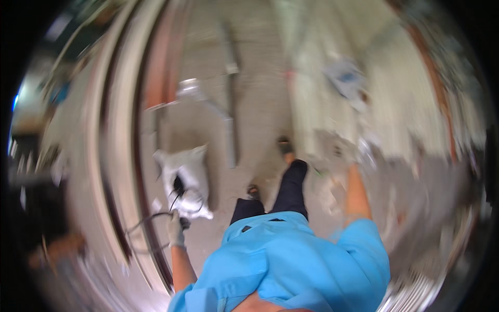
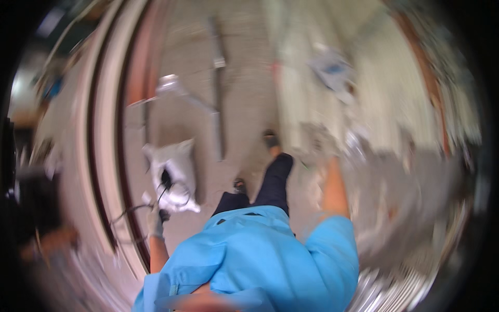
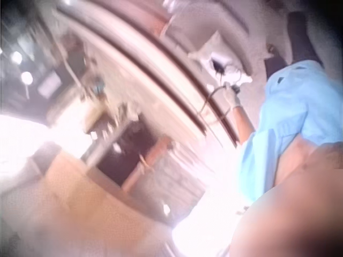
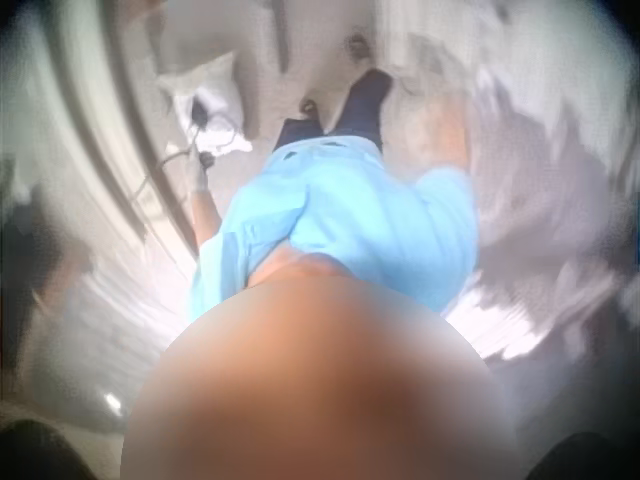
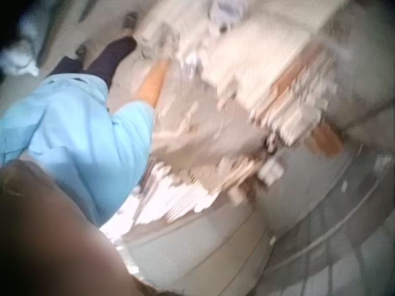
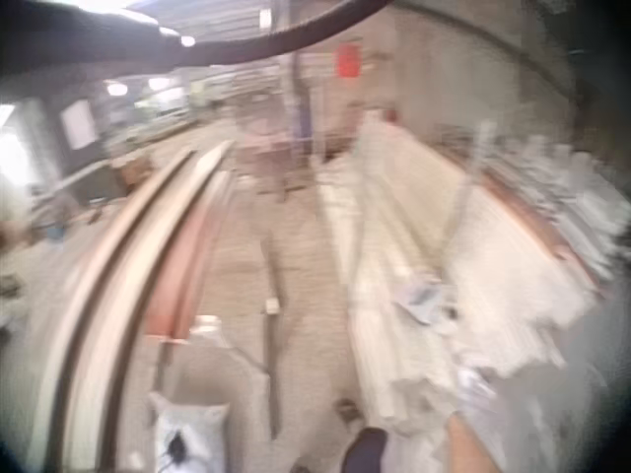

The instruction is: The person places a black cable along the length of long, reddish-brown wooden planks. They use a blue utility knife to cut the cable to size and then press it into a groove on the wood. The person handles several planks one at a time, repeating the process.

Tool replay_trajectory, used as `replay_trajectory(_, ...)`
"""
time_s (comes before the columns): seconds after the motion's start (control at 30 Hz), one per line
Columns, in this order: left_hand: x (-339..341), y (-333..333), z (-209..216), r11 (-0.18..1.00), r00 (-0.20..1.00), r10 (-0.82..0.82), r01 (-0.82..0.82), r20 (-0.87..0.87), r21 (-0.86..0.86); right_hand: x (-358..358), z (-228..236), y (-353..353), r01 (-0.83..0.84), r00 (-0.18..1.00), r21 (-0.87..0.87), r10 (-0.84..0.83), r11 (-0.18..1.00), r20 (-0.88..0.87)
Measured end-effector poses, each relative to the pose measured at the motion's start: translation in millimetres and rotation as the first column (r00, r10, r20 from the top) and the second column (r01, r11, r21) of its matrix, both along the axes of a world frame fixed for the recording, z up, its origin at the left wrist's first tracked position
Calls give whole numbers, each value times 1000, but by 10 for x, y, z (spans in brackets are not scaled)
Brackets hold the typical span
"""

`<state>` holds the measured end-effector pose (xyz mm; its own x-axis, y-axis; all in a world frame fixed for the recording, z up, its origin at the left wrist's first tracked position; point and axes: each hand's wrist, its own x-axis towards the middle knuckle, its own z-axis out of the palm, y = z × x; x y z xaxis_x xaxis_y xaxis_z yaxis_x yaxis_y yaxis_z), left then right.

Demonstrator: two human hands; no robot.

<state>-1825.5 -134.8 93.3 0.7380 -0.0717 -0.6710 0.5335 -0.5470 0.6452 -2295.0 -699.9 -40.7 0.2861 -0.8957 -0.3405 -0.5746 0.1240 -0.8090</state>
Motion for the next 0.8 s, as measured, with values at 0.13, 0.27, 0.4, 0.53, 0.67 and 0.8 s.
replay_trajectory(0.13,-89,-434,78,955,941,202,-250,272,157,510,-831,-1980,286,936,334,-337,898,102)
replay_trajectory(0.27,131,-920,416,805,871,433,-490,233,334,725,-1506,-3405,371,928,280,-367,886,-70)
replay_trajectory(0.4,464,-1054,657,634,864,371,-504,340,587,681,-1835,-4415,166,821,-10,-144,986,-552)
replay_trajectory(0.53,591,-1062,690,513,848,328,-531,417,674,728,-2216,-5134,84,565,-122,-148,989,-812)
replay_trajectory(0.67,648,-1172,666,455,828,369,-558,423,694,751,-2614,-5526,49,597,-85,-97,995,-796)
replay_trajectory(0.8,696,-1287,618,409,860,320,-505,399,761,554,-2903,-5827,63,588,8,-31,998,-808)
